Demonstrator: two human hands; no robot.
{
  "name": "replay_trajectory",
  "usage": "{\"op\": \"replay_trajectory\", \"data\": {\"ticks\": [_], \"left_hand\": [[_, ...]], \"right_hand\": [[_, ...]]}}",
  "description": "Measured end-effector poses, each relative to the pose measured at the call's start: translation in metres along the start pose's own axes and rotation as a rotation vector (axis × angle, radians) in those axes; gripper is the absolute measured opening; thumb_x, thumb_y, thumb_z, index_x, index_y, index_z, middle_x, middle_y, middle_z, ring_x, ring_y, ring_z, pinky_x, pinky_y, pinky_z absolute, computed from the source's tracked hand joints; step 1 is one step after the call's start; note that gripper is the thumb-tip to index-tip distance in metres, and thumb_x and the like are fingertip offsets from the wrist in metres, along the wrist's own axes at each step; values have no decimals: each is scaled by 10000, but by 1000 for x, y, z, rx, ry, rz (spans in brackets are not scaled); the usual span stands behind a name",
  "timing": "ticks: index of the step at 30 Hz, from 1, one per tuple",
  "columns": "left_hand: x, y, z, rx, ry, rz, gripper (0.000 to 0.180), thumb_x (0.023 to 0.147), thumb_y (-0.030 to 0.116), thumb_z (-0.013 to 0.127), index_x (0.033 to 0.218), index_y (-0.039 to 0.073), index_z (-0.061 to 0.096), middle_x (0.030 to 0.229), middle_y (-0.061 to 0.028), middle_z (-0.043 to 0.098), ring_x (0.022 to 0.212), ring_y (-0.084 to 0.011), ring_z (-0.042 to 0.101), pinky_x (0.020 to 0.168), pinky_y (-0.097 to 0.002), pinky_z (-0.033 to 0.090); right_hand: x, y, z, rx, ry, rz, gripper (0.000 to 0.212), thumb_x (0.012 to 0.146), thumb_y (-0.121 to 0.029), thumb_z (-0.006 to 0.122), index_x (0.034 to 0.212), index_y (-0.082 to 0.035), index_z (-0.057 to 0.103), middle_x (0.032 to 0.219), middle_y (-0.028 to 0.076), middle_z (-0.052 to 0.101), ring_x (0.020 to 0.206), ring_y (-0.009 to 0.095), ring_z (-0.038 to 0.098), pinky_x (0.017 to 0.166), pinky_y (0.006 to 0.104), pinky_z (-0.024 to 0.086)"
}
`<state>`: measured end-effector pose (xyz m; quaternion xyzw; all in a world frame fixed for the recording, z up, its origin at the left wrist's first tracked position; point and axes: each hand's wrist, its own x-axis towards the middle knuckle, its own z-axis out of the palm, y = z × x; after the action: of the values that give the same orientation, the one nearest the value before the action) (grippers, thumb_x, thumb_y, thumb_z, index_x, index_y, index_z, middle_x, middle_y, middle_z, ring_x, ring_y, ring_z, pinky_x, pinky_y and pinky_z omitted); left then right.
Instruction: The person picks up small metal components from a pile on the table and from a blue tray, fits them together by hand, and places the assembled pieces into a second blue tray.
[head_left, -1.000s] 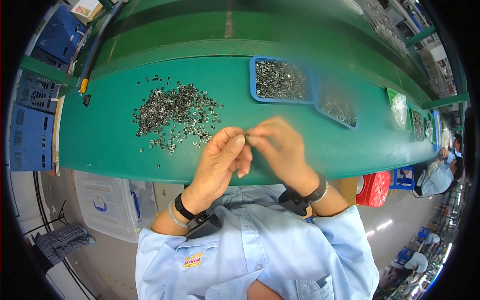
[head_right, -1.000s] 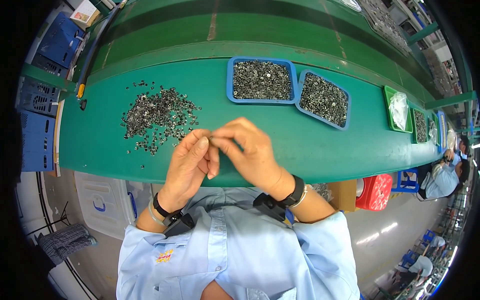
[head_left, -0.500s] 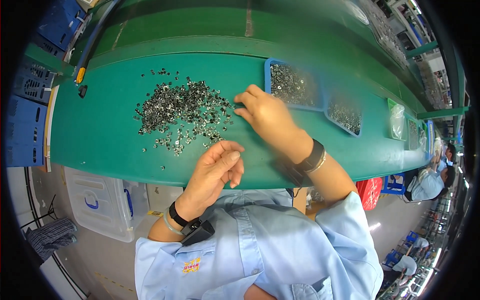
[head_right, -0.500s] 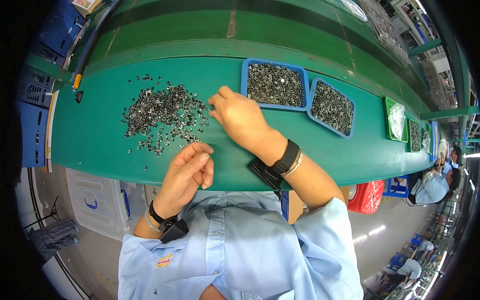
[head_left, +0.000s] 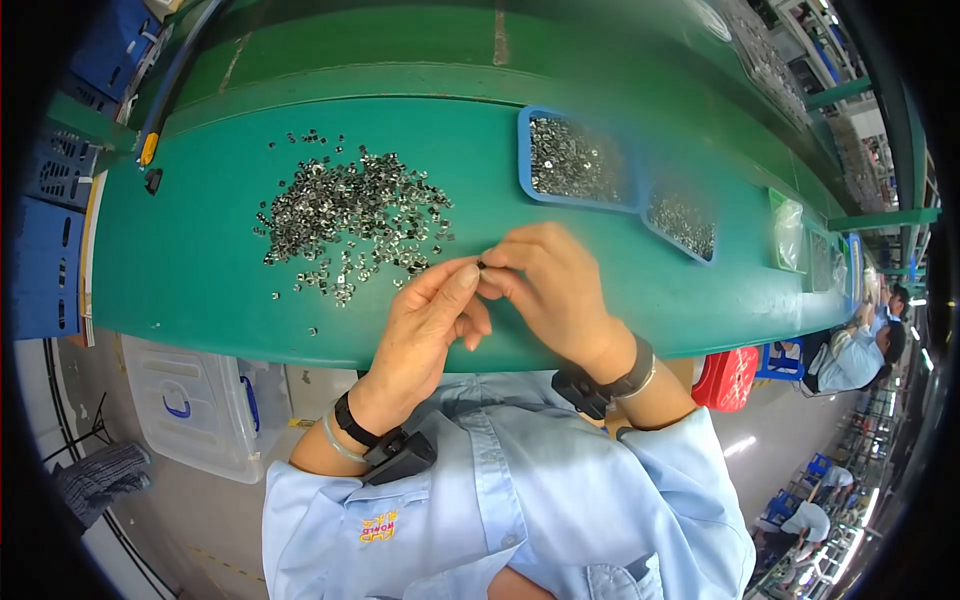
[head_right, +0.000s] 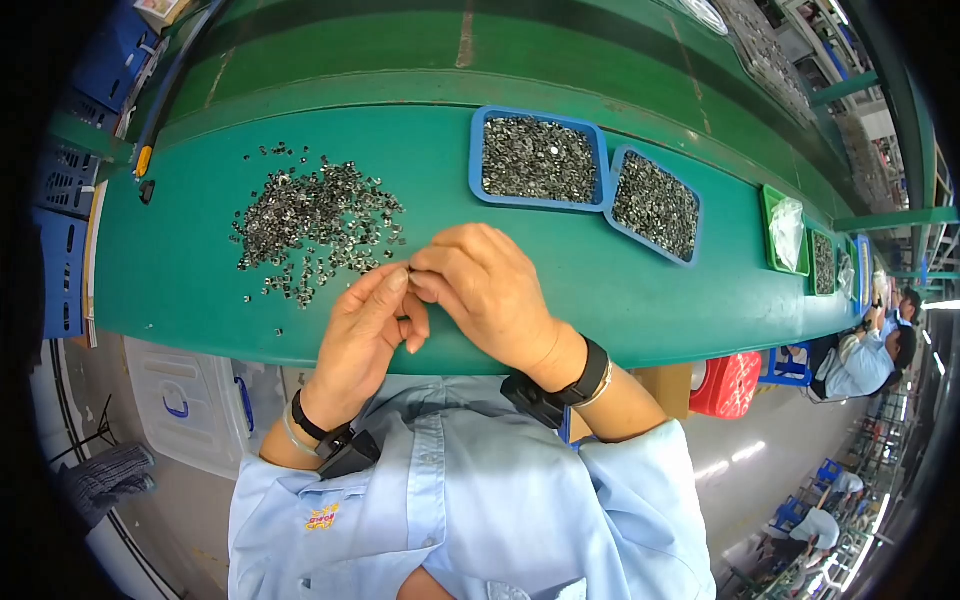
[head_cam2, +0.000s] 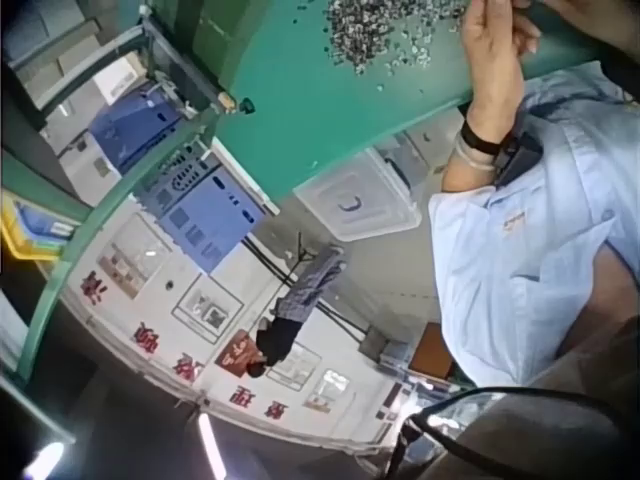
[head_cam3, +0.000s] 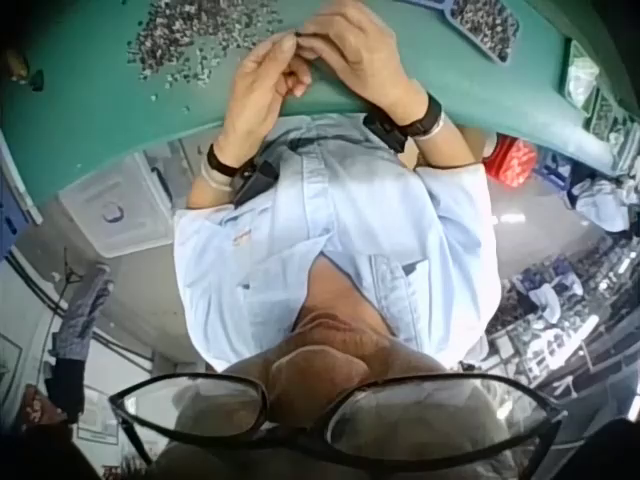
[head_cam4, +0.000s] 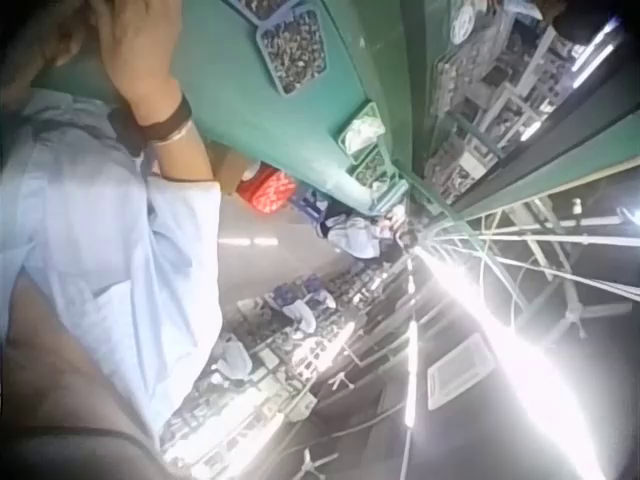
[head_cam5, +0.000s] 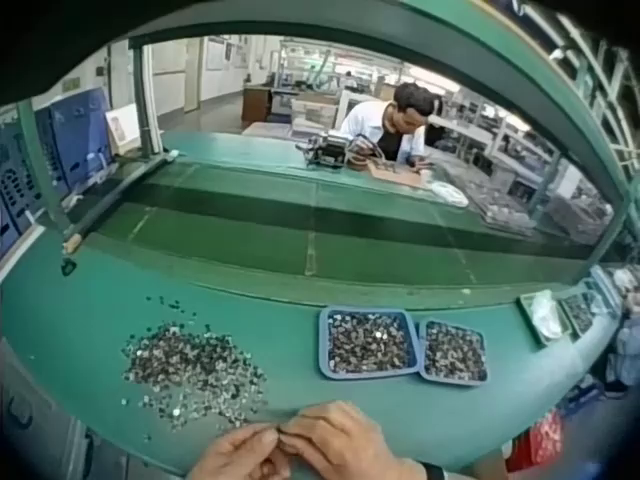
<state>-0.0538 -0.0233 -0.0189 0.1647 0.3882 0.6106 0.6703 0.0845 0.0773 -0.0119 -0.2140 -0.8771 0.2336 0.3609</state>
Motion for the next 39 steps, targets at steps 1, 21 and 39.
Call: {"op": "replay_trajectory", "data": {"ticks": [1,21,39], "left_hand": [[1,-1,4,34,-10,18,270,963,204,508,1130,-2,557,882,-43,616,657,-81,532,541,-223,423],[0,-6,26,83,-23,1,182,938,165,551,1027,10,591,884,-54,625,637,-86,539,524,-220,433],[1,-12,31,63,-4,-4,129,916,144,586,961,24,603,826,-58,641,616,-94,541,530,-226,438]], "right_hand": [[-3,-2,-3,-9,5,3,238,709,-58,728,912,-88,608,876,69,595,795,261,594,658,351,486],[-22,4,-26,80,-3,10,225,731,-61,716,920,-98,600,921,52,588,861,248,572,715,348,470],[-31,6,-32,265,21,79,221,741,-40,713,933,-94,616,906,50,592,843,222,581,703,323,477]]}}
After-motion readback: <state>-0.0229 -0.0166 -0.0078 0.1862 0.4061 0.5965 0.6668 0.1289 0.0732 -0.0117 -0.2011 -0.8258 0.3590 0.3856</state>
